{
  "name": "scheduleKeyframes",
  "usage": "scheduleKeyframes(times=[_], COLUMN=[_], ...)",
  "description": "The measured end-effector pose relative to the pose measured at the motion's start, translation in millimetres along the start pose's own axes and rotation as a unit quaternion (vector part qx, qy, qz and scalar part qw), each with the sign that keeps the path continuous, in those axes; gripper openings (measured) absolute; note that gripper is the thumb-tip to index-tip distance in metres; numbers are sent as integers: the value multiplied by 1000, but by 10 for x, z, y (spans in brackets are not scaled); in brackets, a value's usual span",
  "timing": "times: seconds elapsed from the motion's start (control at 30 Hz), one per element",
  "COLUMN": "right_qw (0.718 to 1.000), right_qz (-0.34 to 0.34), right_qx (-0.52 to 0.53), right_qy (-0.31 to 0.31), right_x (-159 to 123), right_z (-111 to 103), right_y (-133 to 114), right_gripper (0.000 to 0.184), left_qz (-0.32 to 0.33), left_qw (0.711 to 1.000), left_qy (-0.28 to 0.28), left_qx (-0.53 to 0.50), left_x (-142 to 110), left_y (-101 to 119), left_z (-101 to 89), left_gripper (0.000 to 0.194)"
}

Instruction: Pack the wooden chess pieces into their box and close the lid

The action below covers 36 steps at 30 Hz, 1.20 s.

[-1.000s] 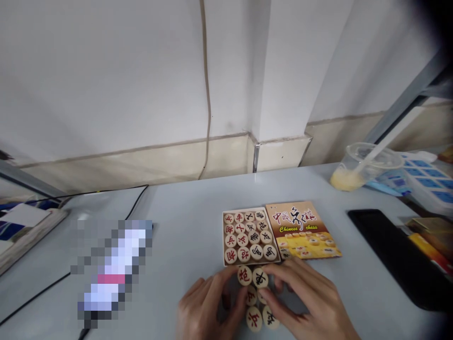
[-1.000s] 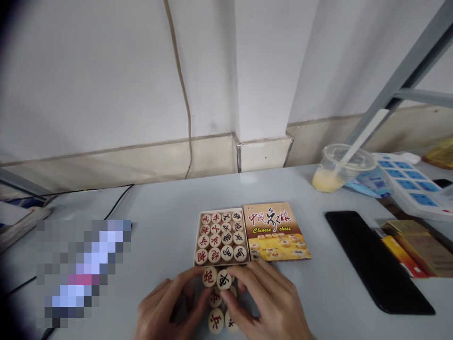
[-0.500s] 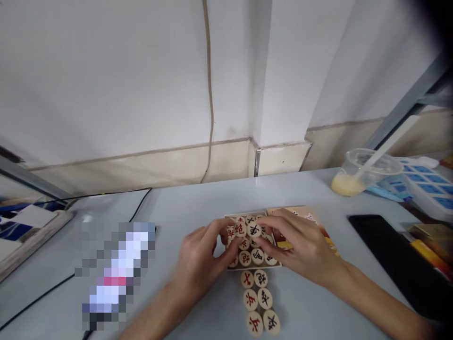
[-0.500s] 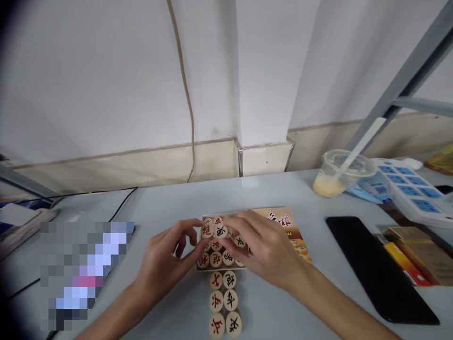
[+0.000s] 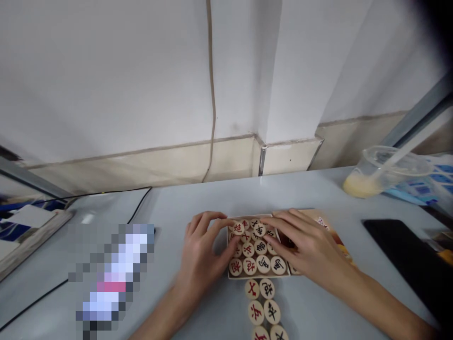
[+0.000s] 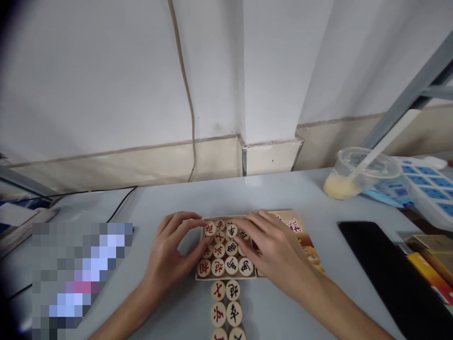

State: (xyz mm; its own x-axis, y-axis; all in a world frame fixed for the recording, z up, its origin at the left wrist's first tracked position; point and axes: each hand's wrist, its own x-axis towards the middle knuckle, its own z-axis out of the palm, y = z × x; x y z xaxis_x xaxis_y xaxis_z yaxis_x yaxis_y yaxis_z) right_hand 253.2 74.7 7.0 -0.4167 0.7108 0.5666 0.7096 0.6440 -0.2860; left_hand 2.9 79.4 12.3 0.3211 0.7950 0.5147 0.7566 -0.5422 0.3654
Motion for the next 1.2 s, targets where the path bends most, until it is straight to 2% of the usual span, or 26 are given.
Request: scheduleKeyframes(times=[0.13, 0.4, 0.6, 0.7, 0.93, 1.03, 1.2], right_qw=[1000, 999, 999, 998, 997, 996, 996], right_qz=[21, -2, -4, -13, 3, 3, 0], right_qx=[-14, 14, 17, 28, 56, 60, 66], right_qy=[-7, -36, -42, -49, -45, -60, -58], right_x=[-13, -36, -17, -4, 7, 10, 17], right_z=[8, 8, -19, -40, -77, -84, -77], right_y=[-12, -28, -70, -94, -78, -70, -40], right_gripper=[23, 28, 28, 29, 33, 35, 36], left_qz=[2, 22, 48, 45, 50, 50, 53], left_qw=[999, 999, 992, 991, 992, 995, 994], left_qy=[-46, -40, -113, -127, -113, -92, -97], left_qx=[-5, -2, 5, 6, -1, -1, -3], left_x=[-17, -60, -82, -84, -63, -56, -56], left_y=[12, 39, 63, 57, 21, 18, 2], left_z=[6, -62, -73, -78, -75, -71, -49], left_gripper=[19, 24, 39, 41, 42, 36, 32])
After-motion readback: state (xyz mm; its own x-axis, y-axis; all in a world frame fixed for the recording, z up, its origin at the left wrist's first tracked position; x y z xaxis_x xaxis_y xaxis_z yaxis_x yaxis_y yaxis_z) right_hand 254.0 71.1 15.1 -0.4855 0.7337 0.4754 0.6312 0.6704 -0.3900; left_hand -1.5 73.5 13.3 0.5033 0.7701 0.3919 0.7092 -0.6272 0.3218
